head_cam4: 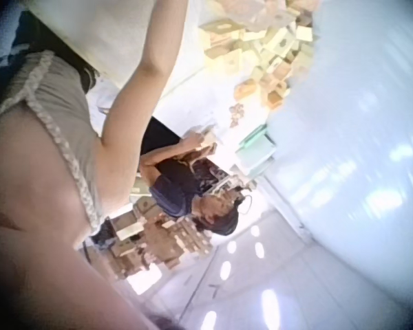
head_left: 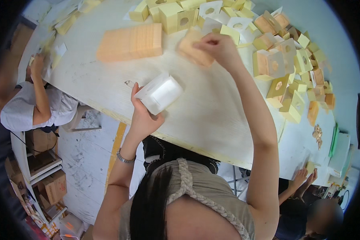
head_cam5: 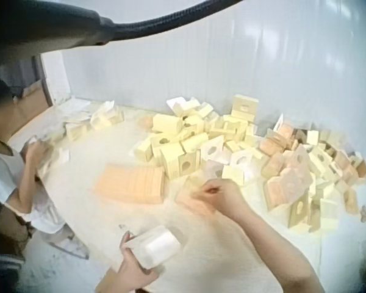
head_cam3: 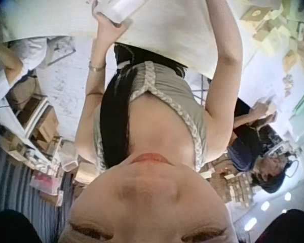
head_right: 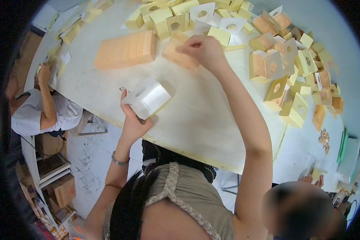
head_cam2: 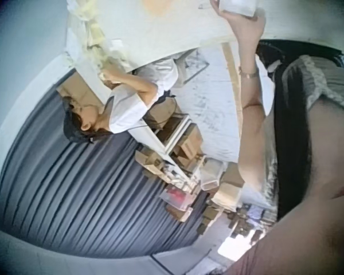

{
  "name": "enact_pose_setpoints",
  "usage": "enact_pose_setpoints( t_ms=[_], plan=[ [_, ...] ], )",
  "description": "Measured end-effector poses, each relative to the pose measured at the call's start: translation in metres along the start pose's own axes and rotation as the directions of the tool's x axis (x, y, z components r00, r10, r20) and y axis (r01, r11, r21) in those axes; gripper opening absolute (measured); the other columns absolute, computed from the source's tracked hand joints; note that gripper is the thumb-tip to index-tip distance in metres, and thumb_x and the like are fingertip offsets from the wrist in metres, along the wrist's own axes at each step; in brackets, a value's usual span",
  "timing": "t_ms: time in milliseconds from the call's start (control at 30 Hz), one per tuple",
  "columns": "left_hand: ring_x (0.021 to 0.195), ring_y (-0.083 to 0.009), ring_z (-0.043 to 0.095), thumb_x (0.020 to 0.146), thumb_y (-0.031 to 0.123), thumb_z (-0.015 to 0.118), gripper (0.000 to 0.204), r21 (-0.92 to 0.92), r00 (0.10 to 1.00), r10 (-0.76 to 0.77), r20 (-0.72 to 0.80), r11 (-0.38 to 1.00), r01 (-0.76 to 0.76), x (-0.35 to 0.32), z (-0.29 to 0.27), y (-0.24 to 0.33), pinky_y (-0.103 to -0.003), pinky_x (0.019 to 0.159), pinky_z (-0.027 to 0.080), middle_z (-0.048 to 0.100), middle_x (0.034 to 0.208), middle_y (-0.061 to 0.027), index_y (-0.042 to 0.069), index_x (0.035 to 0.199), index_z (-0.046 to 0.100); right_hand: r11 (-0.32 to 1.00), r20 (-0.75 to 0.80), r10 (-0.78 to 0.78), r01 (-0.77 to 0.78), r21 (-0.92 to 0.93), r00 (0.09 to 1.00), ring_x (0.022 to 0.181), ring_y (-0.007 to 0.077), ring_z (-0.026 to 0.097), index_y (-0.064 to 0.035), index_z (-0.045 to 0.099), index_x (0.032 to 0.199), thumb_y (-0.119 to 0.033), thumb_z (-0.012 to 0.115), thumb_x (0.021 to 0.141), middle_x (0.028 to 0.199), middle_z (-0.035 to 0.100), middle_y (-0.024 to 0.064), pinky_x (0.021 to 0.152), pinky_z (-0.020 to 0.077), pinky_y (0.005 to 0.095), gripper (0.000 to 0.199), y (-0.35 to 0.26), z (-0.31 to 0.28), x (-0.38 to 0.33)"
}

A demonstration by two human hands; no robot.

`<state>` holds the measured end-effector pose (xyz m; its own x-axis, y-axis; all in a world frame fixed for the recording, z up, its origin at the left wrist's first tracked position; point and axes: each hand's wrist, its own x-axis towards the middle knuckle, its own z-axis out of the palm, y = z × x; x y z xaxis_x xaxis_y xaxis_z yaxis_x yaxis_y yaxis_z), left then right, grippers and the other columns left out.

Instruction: The person repeatedly picks up small yellow cardboard boxes and white inserts from a table, places the inserts inside the boxes, and sets the assembled units aside. The process is continuous and repetitive, with the person handling items one at a time.

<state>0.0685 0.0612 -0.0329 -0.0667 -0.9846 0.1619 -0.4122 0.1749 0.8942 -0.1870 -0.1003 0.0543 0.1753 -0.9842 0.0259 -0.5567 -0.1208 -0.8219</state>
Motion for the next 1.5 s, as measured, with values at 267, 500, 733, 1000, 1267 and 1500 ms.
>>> enact_pose_setpoints(
  t_ms=[267, 500, 733, 1000, 1267, 1500],
  plan=[
    [0.126, -0.0349, 0.049, 0.072, 0.004, 0.075, 0.112, 0.004, 1.0, -0.023, -0.012, 1.0, 0.023, 0.015, 0.023, -0.002, -0.041, 0.104, 0.042, 0.041, 0.136, -0.0271, -0.002, 0.149, -0.006, 0.99, -0.267, -0.143, 0.141, -0.029, 0.953, 0.065, 0.0105, 0.056, -0.0021, 0.064, 0.081, -0.012, 0.08, 0.08, 0.075, 0.062, 0.0047, 0.059, 0.048, 0.027, 0.019, 0.042, 0.023, -0.103],
    [0.125, -0.0318, 0.048, 0.072, -0.001, 0.071, 0.108, -0.191, 0.982, -0.139, -0.131, 0.975, 0.113, 0.014, 0.019, 0.009, -0.04, 0.102, 0.044, 0.038, 0.137, -0.0249, -0.001, 0.15, -0.004, 0.52, -0.06, 0.466, -0.218, 0.826, 0.883, 0.073, 0.0084, 0.06, -0.0039, 0.062, 0.094, -0.004, 0.072, 0.086, 0.083, 0.065, 0.0022, 0.068, 0.052, 0.0256, 0.013, 0.052, 0.009, -0.152],
    [0.124, -0.0333, 0.049, 0.072, -0.003, 0.067, 0.105, -0.02, 0.995, -0.053, -0.089, 0.998, 0.051, -0.008, 0.016, 0.0, -0.039, 0.1, 0.046, 0.037, 0.137, -0.0255, -0.003, 0.149, -0.005, 0.905, -0.17, -0.268, 0.188, -0.381, 0.948, 0.083, 0.0252, 0.066, -0.0046, 0.066, 0.108, -0.007, 0.075, 0.08, 0.094, 0.069, 0.0121, 0.073, 0.0533, 0.0336, 0.03, 0.043, -0.017, -0.183],
    [0.127, -0.0343, 0.047, 0.071, 0.0, 0.066, 0.101, -0.008, 0.973, -0.068, -0.22, 0.998, 0.067, 0.004, -0.01, 0.012, -0.041, 0.101, 0.046, 0.04, 0.135, -0.0265, -0.001, 0.149, 0.001, 0.837, 0.013, 0.028, -0.016, -0.547, 1.0, 0.12, 0.0313, 0.052, -0.007, 0.054, 0.133, -0.012, 0.08, 0.071, 0.13, 0.055, 0.0127, 0.095, 0.0447, 0.0428, 0.067, 0.08, -0.047, -0.098],
    [0.116, -0.0351, 0.054, 0.067, 0.008, 0.072, 0.091, -0.058, 0.923, 0.016, 0.384, 0.998, 0.006, -0.033, 0.012, 0.048, -0.04, 0.101, 0.044, 0.051, 0.127, -0.0193, -0.002, 0.146, 0.026, 0.687, 0.018, -0.267, 0.203, -0.698, 0.964, 0.117, 0.0355, 0.052, -0.0076, 0.063, 0.125, -0.01, 0.08, 0.071, 0.135, 0.05, 0.0186, 0.095, 0.0477, 0.0415, 0.057, 0.064, -0.014, -0.195],
    [0.118, -0.0282, 0.055, 0.07, 0.005, 0.078, 0.11, 0.019, 0.901, 0.038, 0.433, 0.998, -0.052, 0.006, 0.028, 0.038, -0.036, 0.098, 0.047, 0.049, 0.132, -0.0135, 0.005, 0.155, 0.01, 0.684, 0.164, -0.491, 0.496, -0.535, 0.855, 0.11, 0.0293, 0.055, -0.0088, 0.068, 0.119, -0.009, 0.071, 0.071, 0.126, 0.056, 0.0142, 0.094, 0.0455, 0.0346, 0.048, -0.009, -0.026, -0.208]
  ],
)
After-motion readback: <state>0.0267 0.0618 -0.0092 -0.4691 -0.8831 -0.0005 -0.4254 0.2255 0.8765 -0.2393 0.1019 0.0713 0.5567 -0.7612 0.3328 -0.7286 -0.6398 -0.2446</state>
